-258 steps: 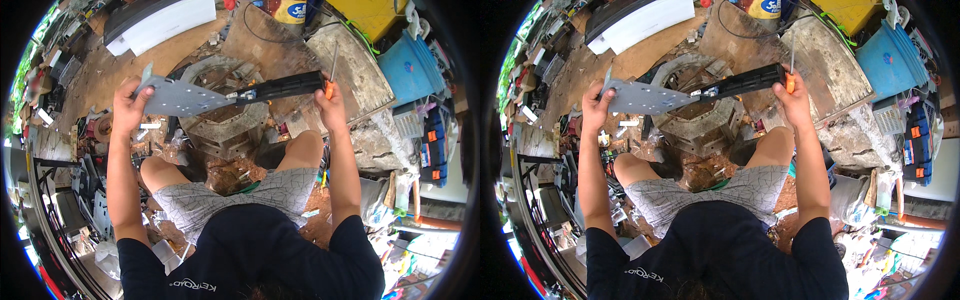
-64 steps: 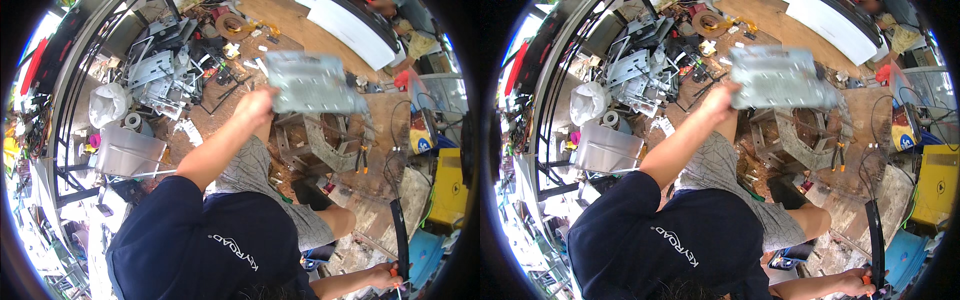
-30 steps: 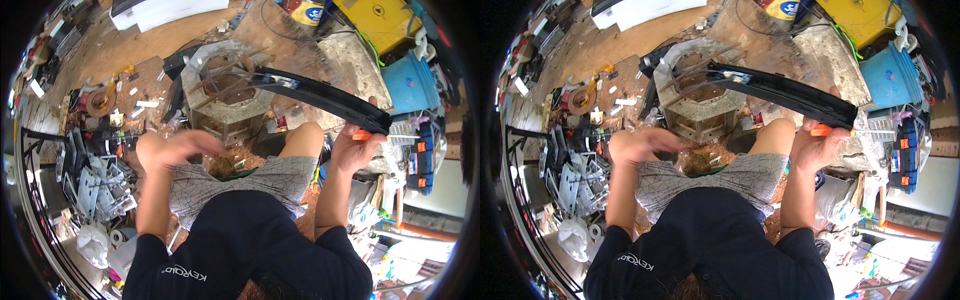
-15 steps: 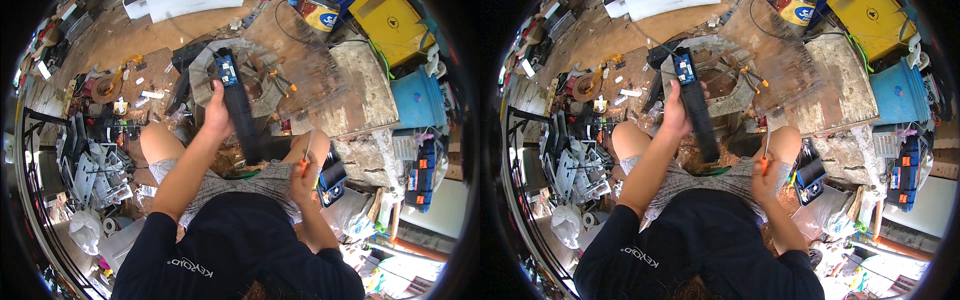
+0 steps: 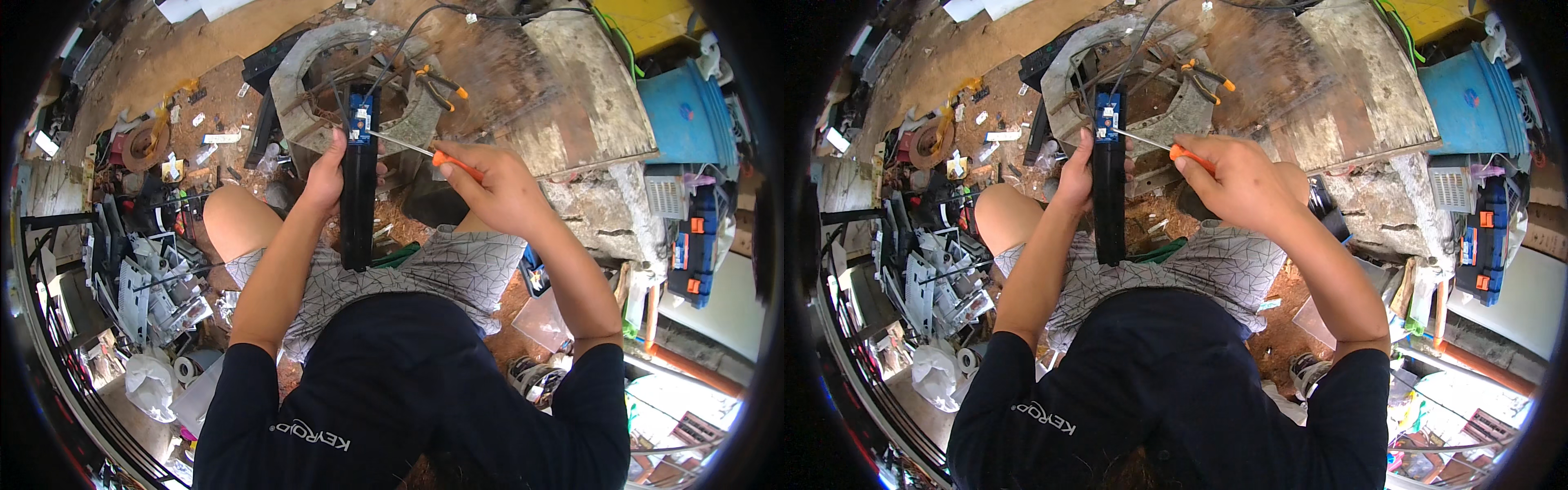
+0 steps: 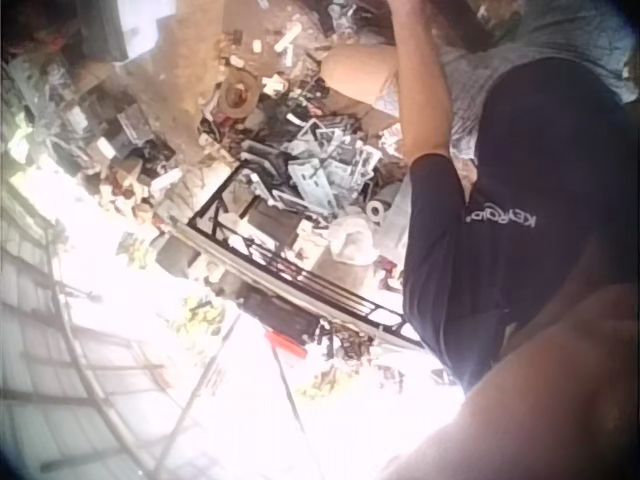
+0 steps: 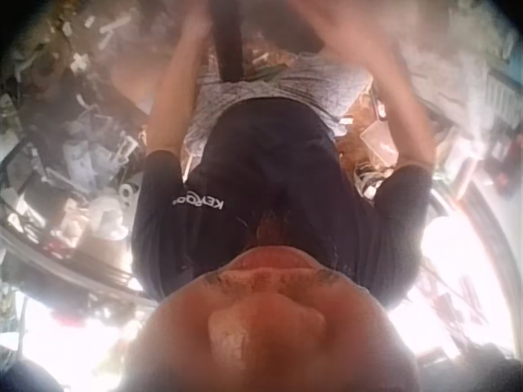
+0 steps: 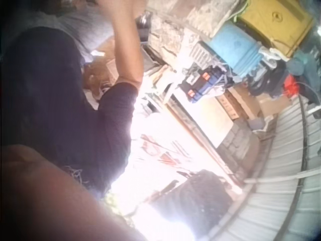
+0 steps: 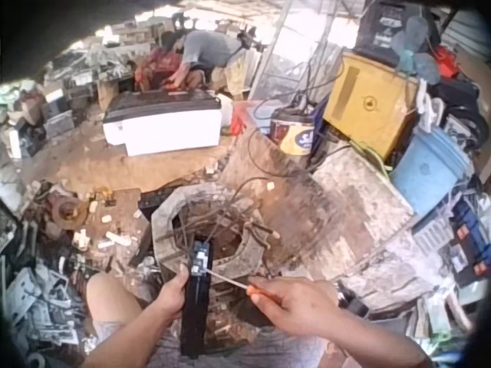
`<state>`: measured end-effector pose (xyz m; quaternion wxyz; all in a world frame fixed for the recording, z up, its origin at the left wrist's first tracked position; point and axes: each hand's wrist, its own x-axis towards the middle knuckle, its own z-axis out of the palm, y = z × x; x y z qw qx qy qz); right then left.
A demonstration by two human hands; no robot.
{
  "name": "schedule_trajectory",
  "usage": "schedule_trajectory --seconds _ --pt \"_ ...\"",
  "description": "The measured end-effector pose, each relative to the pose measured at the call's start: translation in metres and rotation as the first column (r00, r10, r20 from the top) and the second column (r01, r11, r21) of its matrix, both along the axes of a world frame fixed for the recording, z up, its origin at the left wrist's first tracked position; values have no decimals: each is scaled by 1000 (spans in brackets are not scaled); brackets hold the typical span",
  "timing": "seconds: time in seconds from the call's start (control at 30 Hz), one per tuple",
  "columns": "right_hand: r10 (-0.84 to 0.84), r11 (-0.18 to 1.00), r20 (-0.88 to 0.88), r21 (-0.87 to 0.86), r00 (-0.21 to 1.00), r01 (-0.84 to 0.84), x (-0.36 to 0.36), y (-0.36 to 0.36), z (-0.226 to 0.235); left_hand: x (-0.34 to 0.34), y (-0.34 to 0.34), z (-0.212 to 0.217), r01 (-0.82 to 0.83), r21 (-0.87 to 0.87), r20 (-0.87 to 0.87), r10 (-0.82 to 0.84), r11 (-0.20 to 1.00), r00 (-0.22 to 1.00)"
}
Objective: The person disassembles an electronic device using a screwdriver to remove screws and extract internal circuit boards and components from the metal housing.
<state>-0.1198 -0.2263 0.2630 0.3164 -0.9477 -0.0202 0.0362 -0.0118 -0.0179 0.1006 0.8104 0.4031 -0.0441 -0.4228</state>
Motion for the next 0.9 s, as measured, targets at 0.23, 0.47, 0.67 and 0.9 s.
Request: schedule_trajectory --seconds 0.23,0.47,0.67,0.9 --pt "-15 1000 -28 19 1000 15 23 4 -11 4 0 3 -36 70 27 34 997 999" --pt "36 997 33 -66 999 -33 30 5 -11 8 3 7 -37 14 -36 38 999 999" --pt "8 999 55 -49 998 -6 33 7 -9 12 3 -1 -35 -15 -4 35 999 999" --pt "21 997 61 -71 998 -17 32 6 -13 13 3 -3 -51 -43 44 53 998 998"
